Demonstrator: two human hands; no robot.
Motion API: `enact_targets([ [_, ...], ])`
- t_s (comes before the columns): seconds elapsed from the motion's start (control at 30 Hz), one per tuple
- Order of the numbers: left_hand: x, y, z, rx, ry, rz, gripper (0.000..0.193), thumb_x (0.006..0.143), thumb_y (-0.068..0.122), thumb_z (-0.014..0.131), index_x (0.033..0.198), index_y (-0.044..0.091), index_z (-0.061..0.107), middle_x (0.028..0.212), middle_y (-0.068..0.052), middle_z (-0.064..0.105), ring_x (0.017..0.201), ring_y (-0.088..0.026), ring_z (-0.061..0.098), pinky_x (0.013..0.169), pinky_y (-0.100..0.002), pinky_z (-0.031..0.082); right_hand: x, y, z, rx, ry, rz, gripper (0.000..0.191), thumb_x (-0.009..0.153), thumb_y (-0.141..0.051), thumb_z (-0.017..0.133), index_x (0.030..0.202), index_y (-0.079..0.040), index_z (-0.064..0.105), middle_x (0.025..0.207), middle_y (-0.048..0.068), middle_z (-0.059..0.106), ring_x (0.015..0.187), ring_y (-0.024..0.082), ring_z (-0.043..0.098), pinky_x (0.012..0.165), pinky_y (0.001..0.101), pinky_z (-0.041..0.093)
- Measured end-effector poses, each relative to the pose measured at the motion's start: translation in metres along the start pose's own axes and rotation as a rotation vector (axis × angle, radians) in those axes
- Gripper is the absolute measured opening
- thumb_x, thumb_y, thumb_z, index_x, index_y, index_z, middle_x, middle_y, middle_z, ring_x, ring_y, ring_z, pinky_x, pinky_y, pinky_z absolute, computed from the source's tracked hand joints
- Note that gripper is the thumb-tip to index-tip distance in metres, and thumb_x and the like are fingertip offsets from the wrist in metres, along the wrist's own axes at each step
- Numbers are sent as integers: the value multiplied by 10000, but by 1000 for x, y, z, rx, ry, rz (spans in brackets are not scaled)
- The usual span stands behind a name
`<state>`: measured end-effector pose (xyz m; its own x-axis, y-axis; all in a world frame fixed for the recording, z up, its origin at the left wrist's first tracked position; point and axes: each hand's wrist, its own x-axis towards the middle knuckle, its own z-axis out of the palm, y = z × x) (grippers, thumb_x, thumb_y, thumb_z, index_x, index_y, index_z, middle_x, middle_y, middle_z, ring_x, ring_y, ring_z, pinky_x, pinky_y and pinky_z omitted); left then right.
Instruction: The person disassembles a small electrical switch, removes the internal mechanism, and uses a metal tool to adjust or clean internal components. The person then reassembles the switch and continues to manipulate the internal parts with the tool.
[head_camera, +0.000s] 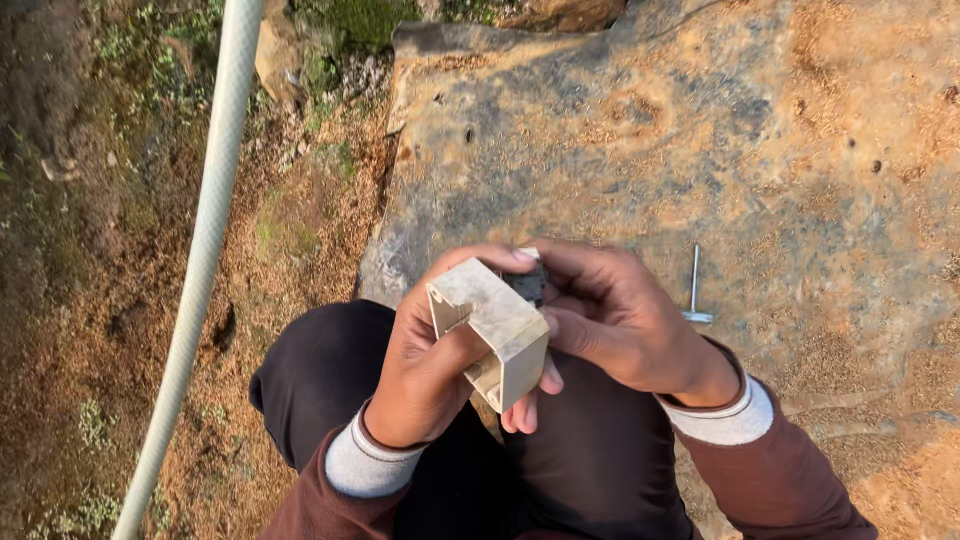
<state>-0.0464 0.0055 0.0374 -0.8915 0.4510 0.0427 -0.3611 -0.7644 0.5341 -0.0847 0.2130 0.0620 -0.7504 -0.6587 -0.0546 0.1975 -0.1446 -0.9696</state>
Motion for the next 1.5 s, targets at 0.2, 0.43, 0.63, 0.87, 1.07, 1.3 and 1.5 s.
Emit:
enact_targets([
  [0.2,6,1,-14,189,223,123,549,992,41,518,1527,-20,412,900,-253,726,614,-270,713,538,-343,595,0,5,7,-721,544,-195,438,837,-214,881,1168,-3,687,626,-69,419,566,14,330,519,204,242],
  [0.43,85,-53,-71,1580,486,-297,383,920,228,627,1280,97,650,859,-245,762,801,-385,734,736,-486,557,-29,0,-3,-886,809,-362,387,861,-157,911,1149,-34,683,661,-80,408,596,2,311,527,192,243],
  [0.63,126,-120,-96,1622,215,-260,367,894,311,624,1200,117,683,986,-251,732,952,-449,691,840,-548,536,-52,4,-16,-406,826,-232,313,870,-157,860,1089,-21,683,860,-70,685,650,-39,409,558,144,319],
  [0.87,123,-149,-93,1709,215,-403,340,951,311,608,1177,65,675,1003,-237,725,945,-433,697,816,-527,537,-81,13,-27,-271,854,-138,286,866,-149,868,1039,-20,680,837,-65,633,639,-45,379,548,132,316],
  [1.07,128,-152,-96,2023,292,-231,312,995,278,589,1164,31,676,1009,-223,717,921,-423,699,784,-510,535,-88,8,-38,-148,808,-213,253,951,-155,778,1132,-8,680,920,-43,668,709,-14,459,610,162,371],
  [1.3,153,-96,-53,1041,379,87,328,1060,284,511,1137,6,668,945,-119,727,811,-240,711,743,-367,568,-88,-7,-44,247,739,-236,237,964,-109,685,1139,43,633,881,23,641,581,41,368,505,235,279],
  [1.5,62,-26,57,1330,-164,471,578,816,256,817,1234,-57,569,997,-138,655,837,-225,657,752,-330,545,-81,-2,-24,316,600,-276,294,1084,-173,614,1219,87,591,746,-56,476,606,36,349,558,242,296],
])
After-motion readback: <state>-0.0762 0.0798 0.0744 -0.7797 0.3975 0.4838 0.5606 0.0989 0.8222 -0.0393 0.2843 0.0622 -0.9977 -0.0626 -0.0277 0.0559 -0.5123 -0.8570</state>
